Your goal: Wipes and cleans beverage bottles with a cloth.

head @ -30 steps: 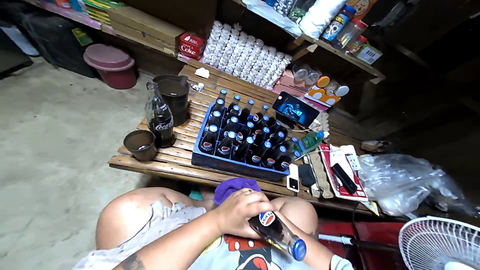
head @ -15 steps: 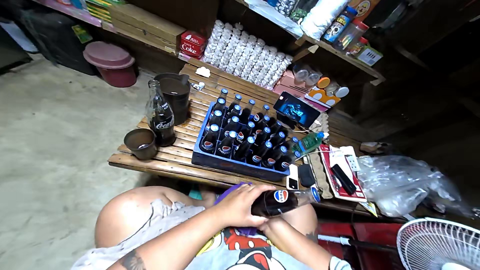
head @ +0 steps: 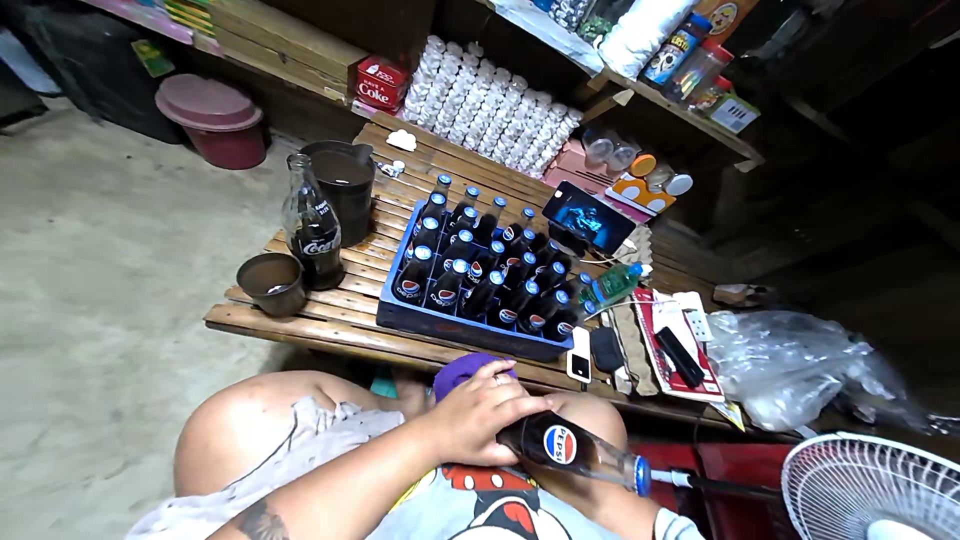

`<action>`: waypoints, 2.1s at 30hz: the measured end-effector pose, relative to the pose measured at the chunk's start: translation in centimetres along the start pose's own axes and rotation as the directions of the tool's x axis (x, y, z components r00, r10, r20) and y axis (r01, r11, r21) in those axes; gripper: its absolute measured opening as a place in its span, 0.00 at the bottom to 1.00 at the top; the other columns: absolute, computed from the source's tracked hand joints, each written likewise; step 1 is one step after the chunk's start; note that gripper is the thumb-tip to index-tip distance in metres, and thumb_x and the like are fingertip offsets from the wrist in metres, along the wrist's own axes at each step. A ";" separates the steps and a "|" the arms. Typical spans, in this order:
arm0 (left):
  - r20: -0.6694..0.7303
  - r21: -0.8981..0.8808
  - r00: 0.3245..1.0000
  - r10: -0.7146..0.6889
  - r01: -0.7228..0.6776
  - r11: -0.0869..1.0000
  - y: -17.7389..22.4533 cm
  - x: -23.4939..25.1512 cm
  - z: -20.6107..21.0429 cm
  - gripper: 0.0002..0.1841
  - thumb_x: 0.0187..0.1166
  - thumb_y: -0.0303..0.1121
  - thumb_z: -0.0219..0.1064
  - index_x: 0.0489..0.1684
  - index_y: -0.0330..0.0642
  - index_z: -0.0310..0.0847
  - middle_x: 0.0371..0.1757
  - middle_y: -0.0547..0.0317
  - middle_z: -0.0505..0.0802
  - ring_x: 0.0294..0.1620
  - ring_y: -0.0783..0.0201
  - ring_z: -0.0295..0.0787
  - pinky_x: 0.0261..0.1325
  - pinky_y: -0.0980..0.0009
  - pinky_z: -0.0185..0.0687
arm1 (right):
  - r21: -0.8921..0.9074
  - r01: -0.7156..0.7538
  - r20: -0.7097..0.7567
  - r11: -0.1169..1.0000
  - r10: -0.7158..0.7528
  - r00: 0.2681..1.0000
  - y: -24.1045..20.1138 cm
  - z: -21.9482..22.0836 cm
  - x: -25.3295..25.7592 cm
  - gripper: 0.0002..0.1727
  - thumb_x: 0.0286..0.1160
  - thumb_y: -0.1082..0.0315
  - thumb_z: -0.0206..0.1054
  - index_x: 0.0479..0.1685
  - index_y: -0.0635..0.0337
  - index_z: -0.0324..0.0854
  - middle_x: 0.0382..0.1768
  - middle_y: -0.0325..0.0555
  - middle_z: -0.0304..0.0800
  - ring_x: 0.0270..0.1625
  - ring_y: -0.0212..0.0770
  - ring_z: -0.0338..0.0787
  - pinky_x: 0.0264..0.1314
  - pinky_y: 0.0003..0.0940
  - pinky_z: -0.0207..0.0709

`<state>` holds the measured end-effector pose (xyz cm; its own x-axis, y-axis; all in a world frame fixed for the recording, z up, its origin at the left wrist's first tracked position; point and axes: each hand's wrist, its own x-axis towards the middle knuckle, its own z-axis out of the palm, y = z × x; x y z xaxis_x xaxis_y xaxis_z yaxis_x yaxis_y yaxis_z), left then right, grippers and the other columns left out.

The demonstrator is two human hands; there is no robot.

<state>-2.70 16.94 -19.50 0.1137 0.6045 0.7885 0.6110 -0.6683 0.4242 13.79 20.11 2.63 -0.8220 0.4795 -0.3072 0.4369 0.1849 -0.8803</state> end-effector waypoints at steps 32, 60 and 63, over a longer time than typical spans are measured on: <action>-0.035 0.032 0.999 0.029 -0.027 0.999 0.1 0.1 -0.7 0.32 0.70 0.47 0.74 0.76 0.51 0.74 0.52 0.56 0.93 0.60 0.60 0.90 0.88 0.52 0.62 | -0.015 0.074 -0.017 0.997 -0.074 0.997 13.9 0.3 1.7 0.11 0.76 0.80 0.65 0.54 0.68 0.84 0.47 0.39 0.91 0.54 0.17 0.86 0.65 0.14 0.75; -0.153 0.062 0.986 0.060 -0.051 0.997 -0.5 -0.2 -0.8 0.28 0.74 0.48 0.72 0.73 0.52 0.74 0.52 0.58 0.91 0.61 0.62 0.87 0.88 0.56 0.60 | 0.400 -0.008 -0.183 0.916 0.088 0.979 7.1 4.4 6.8 0.10 0.84 0.80 0.53 0.54 0.66 0.78 0.38 0.35 0.84 0.42 0.15 0.83 0.50 0.11 0.76; -0.193 0.057 0.979 0.067 -0.057 0.997 -0.6 -0.2 -0.7 0.29 0.73 0.48 0.73 0.73 0.51 0.73 0.53 0.58 0.90 0.61 0.63 0.87 0.88 0.56 0.61 | -0.421 0.111 -0.117 0.900 -0.175 0.978 6.0 3.1 5.0 0.12 0.78 0.70 0.64 0.48 0.71 0.87 0.42 0.44 0.92 0.46 0.18 0.85 0.55 0.13 0.74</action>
<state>-3.61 16.88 -19.58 0.0012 0.4634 0.8862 0.6469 -0.6761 0.3527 11.20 20.91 -5.30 -0.8372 0.5369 -0.1039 0.4560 0.5804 -0.6747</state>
